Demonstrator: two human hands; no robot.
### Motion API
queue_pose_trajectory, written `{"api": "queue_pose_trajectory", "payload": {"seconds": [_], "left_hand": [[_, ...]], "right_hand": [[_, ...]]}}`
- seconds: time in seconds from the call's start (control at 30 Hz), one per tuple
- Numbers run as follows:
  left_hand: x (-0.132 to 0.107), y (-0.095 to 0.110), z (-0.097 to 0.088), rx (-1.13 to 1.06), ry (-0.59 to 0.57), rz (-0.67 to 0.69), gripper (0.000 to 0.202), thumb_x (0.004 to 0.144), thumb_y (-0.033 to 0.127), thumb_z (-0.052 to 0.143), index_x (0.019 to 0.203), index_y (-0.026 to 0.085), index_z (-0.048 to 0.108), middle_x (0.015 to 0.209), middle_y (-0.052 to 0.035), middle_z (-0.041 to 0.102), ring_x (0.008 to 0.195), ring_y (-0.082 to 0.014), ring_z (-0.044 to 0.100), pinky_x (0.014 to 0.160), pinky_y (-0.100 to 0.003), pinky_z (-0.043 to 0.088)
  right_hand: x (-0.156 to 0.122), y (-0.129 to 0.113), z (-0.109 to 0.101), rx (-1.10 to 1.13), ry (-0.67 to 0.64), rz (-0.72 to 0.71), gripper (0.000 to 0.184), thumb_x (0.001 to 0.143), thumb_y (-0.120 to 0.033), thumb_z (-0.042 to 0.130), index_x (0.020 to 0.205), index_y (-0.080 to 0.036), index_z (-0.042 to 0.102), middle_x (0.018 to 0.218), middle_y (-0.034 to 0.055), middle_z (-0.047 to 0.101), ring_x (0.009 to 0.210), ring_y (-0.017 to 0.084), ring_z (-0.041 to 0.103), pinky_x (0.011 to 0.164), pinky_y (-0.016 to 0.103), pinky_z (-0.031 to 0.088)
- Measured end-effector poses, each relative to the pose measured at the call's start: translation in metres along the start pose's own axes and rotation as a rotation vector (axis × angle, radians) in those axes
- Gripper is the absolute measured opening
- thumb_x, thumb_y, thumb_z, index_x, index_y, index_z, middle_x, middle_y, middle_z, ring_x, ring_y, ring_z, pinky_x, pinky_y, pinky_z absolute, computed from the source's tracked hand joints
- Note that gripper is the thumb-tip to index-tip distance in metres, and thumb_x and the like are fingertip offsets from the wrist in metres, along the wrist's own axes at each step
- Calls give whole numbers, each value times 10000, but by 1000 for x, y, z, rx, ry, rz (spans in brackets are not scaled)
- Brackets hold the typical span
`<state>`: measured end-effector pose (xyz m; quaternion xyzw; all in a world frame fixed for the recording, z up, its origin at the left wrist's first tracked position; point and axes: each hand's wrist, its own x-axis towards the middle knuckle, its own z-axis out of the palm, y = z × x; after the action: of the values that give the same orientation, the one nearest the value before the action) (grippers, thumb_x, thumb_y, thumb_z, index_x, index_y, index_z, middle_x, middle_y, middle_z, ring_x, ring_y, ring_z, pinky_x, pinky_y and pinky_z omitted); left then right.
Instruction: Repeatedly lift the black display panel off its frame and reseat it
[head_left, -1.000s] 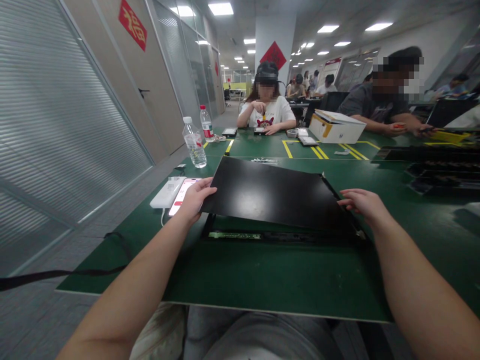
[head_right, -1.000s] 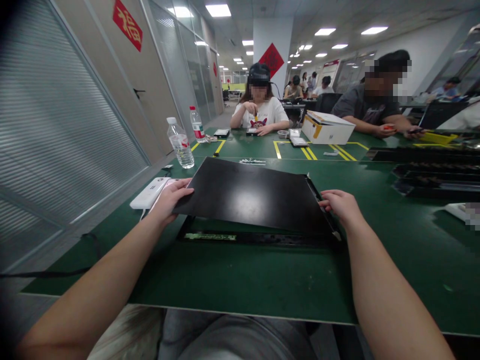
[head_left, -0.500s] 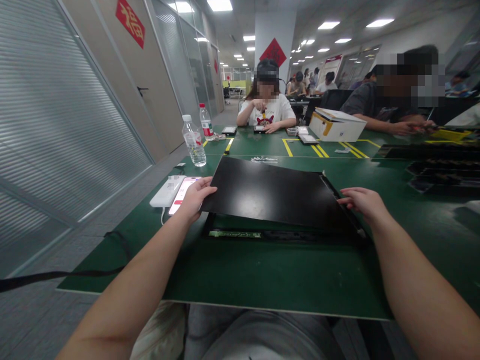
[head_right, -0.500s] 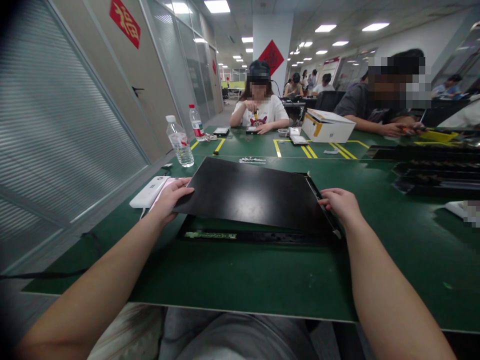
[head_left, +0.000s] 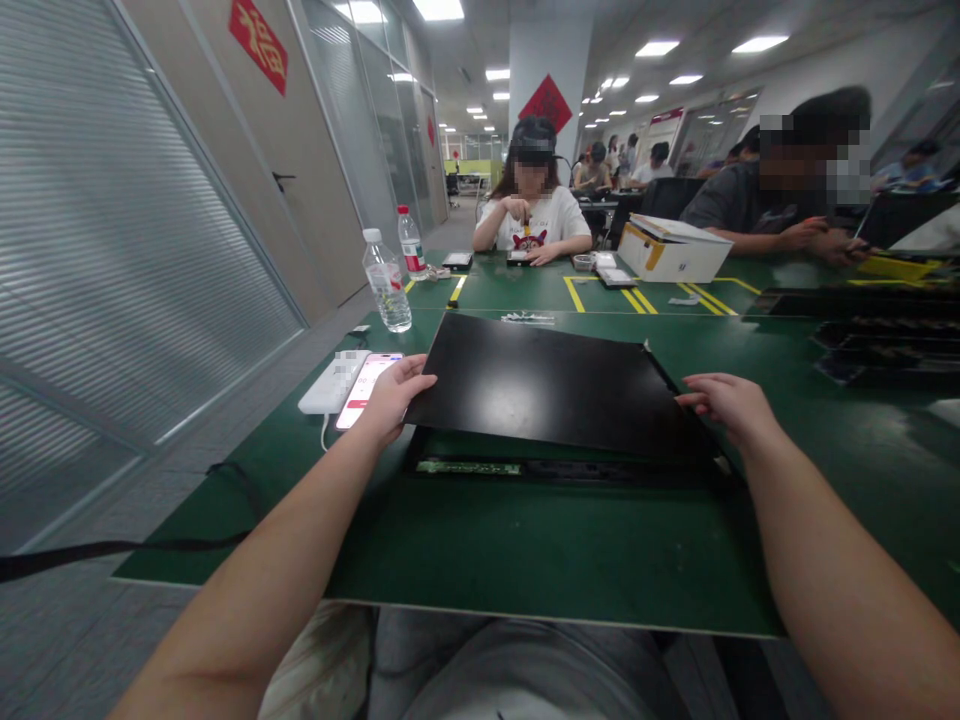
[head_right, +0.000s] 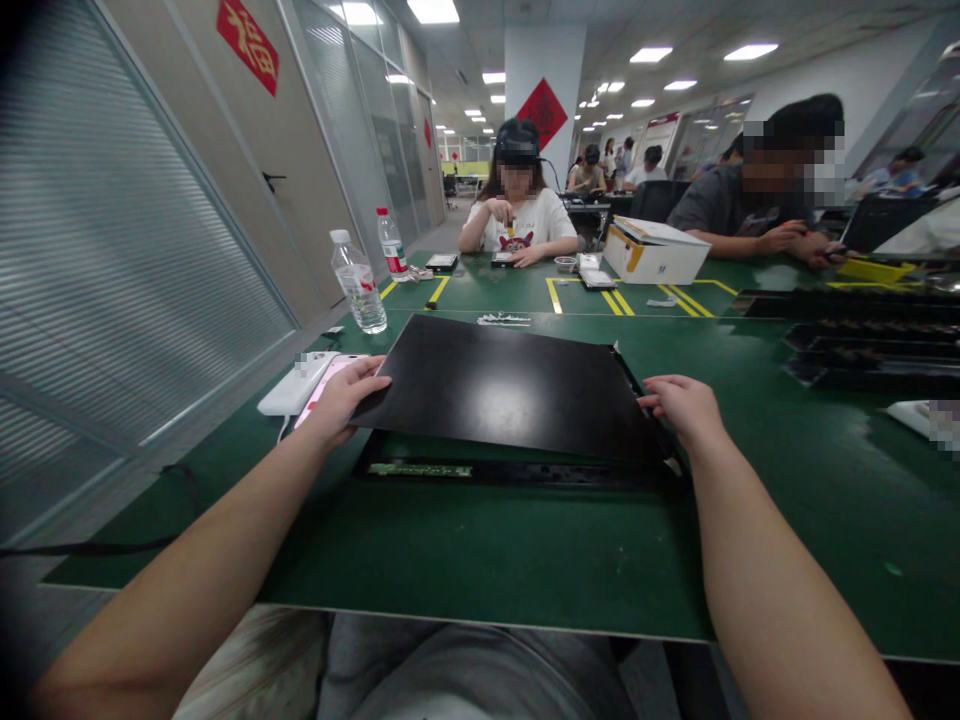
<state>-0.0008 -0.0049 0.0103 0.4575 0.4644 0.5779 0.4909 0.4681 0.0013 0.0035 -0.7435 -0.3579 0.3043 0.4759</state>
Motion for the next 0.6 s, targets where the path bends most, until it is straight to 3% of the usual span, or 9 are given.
{"api": "queue_pose_trajectory", "payload": {"seconds": [0.37,0.6], "left_hand": [[-2,-6,5,13,-34,-11,596,559,255,921,1109,148,719,1124,-112,807,1076,-299,747,923,-396,593],[0,-12,3,31,-20,-51,569,560,226,908,1092,142,723,1129,-125,804,1091,-304,750,928,-404,595]], "right_hand": [[3,4,-2,-38,22,-22,85,802,-133,637,828,-194,690,682,71,724,539,125,572,445,198,365],[12,15,0,-85,38,-81,78,785,-168,650,835,-186,707,675,69,721,608,155,640,529,230,446]]}}
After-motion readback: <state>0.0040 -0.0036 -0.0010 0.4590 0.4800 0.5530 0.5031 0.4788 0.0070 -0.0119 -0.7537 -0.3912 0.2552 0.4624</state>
